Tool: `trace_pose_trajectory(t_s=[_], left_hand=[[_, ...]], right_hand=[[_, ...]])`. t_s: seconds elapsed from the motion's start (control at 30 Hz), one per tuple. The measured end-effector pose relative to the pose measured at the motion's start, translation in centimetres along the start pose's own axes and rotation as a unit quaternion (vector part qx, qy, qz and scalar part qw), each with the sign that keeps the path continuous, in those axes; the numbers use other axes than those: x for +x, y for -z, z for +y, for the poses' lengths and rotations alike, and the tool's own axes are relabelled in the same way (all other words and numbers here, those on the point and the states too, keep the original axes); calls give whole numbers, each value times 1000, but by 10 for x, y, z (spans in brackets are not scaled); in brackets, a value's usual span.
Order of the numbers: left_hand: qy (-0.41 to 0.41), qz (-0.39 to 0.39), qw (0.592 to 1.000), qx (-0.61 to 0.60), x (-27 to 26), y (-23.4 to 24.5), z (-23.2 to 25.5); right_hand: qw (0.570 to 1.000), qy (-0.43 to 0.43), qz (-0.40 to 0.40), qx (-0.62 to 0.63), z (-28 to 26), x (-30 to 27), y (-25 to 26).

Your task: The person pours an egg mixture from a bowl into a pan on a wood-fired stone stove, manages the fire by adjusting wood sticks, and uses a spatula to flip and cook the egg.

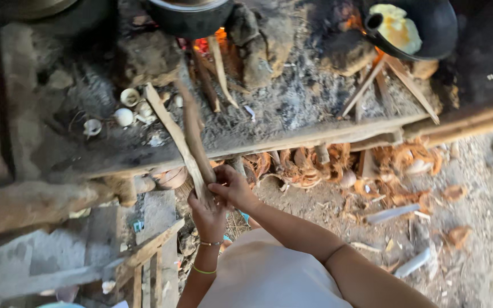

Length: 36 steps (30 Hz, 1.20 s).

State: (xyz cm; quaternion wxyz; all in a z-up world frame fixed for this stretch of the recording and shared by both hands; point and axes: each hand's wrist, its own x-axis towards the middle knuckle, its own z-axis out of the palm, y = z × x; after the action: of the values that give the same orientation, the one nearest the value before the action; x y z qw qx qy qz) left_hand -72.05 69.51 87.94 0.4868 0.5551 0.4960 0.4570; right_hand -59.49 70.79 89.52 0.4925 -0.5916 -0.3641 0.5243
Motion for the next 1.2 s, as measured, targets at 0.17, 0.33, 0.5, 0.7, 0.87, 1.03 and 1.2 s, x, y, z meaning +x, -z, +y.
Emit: trace_pose_trajectory(t_s=[0.17,0.33,0.5,0.7,0.87,1.03,1.2], left_hand=[[-48,-19,994,93,6,4,-18],[-57,-78,994,58,13,-14,-29],[-6,-123,989,83,16,-41,-25],[-72,-126,987,75,22,-73,-7],[-173,-81,961,202,27,-98,8],[-114,-100,964,218,23,-143,15],[-158,-52,959,231,14,-188,17]], right_hand=[[996,25,72,52,12,-8,27],[979,20,190,68,33,-30,83],[946,-6,311,94,53,-66,153],[913,-12,399,78,88,-84,237],[910,39,413,24,97,-88,314],[887,-52,455,-57,80,-93,402],[865,-27,480,-147,80,-96,498]])
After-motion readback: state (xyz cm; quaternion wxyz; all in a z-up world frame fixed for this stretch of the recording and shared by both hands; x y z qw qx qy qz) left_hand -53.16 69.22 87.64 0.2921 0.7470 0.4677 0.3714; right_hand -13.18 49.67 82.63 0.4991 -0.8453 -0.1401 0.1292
